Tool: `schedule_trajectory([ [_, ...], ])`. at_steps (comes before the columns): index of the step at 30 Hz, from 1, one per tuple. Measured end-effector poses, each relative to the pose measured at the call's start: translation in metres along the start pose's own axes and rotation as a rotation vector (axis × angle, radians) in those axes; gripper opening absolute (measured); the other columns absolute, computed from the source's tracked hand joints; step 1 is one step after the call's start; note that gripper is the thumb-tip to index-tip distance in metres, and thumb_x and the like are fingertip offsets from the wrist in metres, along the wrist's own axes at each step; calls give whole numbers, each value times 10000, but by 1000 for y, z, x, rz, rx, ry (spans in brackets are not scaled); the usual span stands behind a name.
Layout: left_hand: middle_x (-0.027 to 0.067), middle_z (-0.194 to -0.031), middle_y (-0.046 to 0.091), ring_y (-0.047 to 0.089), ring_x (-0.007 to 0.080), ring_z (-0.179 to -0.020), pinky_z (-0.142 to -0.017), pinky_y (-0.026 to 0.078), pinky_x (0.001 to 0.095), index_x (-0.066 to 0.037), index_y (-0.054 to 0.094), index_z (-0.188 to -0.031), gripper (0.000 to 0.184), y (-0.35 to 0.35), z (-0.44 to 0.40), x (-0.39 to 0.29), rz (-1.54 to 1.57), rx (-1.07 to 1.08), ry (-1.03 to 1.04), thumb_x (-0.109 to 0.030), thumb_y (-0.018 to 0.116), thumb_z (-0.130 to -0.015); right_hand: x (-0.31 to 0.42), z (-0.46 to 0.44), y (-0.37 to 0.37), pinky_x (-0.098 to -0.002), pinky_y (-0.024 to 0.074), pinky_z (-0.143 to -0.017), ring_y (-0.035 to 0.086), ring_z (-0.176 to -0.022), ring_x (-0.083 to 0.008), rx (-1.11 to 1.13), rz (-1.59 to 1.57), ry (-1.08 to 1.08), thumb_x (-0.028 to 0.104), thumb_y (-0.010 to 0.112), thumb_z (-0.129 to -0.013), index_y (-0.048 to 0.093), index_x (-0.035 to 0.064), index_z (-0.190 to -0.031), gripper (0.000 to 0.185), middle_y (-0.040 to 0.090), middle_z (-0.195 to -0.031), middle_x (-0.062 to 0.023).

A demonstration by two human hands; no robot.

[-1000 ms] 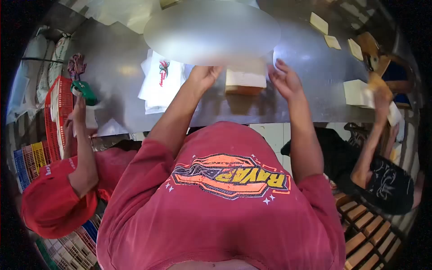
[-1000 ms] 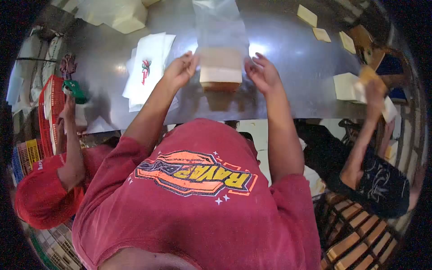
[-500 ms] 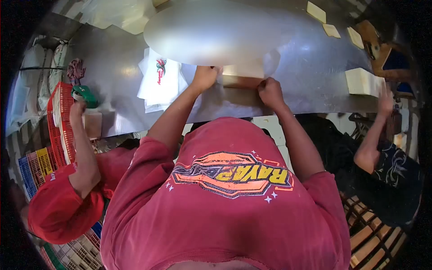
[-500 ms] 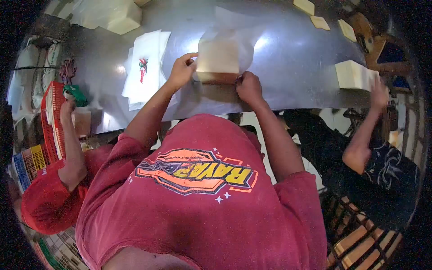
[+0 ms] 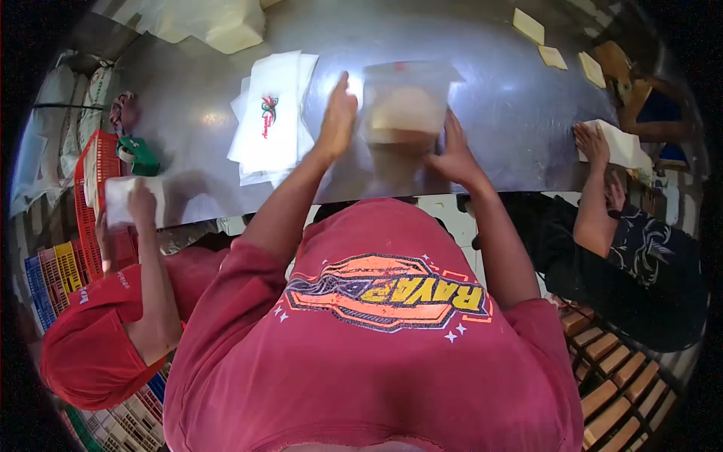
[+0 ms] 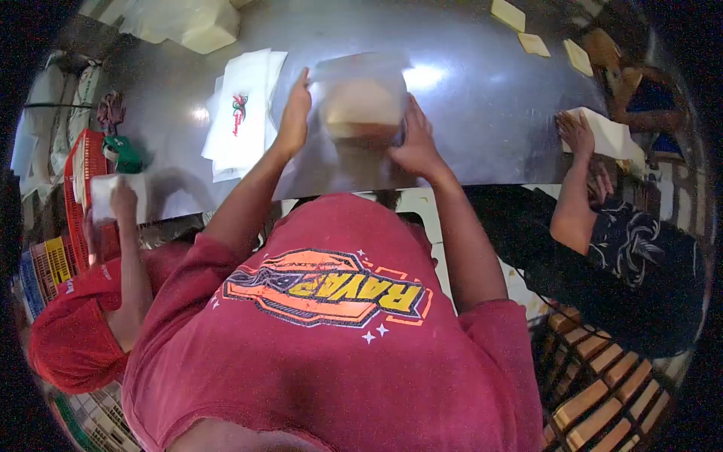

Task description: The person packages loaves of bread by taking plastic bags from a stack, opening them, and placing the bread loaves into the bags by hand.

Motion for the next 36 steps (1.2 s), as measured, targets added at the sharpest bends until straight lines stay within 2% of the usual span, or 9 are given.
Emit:
schedule_trajectory([
  [2,252,-1465,297,277,370,-1366,-1127,209,405,-10,255,-1453,743,11,22,-12,-19,216,-73,-472,494,-923,13,-2,5,-552,117,-1132,-25,-1417,-453,-45,-202,-66,416,758,-692,65,149,-1513,1108,140,-1554,-152],
  [5,239,-1459,315,252,378,-1375,-1134,191,425,-26,253,-1454,822,14,29,-1,-247,408,-33,-483,586,-858,11,-5,14,-585,81,-1122,-58,-1422,-435,231,544,151,509,758,-661,74,131,-1511,1154,101,-1565,-141],
  [7,239,-1456,314,250,388,-1372,-1134,188,444,-30,249,-1456,847,9,21,-5,-650,409,140,-460,629,-833,16,0,6,-600,33,-1115,-90,-1411,-456,200,454,185,561,742,-642,105,136,-1510,1158,72,-1575,-110],
  [12,256,-1492,235,221,399,-1383,-1136,142,505,1,228,-1452,957,17,26,-37,-140,360,-102,-431,723,-757,-9,-8,18,-604,43,-1112,-86,-1412,-456,44,318,35,533,745,-638,162,135,-1503,1116,85,-1573,-119],
  [18,265,-1467,266,218,465,-1355,-1126,145,539,-6,266,-1434,911,17,19,-43,-373,169,60,-372,726,-739,-8,-3,-12,-487,317,-1055,271,-1364,-419,95,428,55,290,695,-700,282,25,-1454,900,289,-1477,-254],
  [23,258,-1447,300,231,473,-1343,-1121,154,552,-37,401,-1380,731,39,18,-128,-707,118,489,-423,638,-806,-31,0,5,-344,500,-799,623,-929,-231,-80,-640,394,47,546,-813,518,-92,-1236,446,649,-1047,-156],
  [30,210,-1289,491,442,323,-1234,-1098,194,554,-49,474,-1281,470,-15,21,-72,-594,61,49,-337,476,-910,37,-36,23,-298,501,-666,590,-749,-152,-60,-822,549,-21,427,-862,581,-60,-1136,317,630,-907,-102],
  [34,131,-1047,559,536,252,-1010,-970,396,457,-33,581,-1030,269,-42,2,-32,626,-222,-472,-181,483,-828,114,-48,20,-272,509,-713,595,-777,-157,-45,-704,374,-62,386,-853,569,-74,-1160,358,623,-924,-108],
  [36,97,-1038,588,552,197,-952,-868,412,349,-52,559,-1163,355,-55,3,-5,785,-81,-761,-177,442,-851,133,-53,22,-278,511,-742,603,-786,-164,-33,-815,253,-61,408,-851,570,-80,-1162,351,624,-939,-115],
])
Point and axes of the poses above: each hand's wrist, its own z-axis away from the middle knuckle, its own y-axis out of the palm, x = y × z, the point moved 1 cm from there along -z, towards the middle knuckle
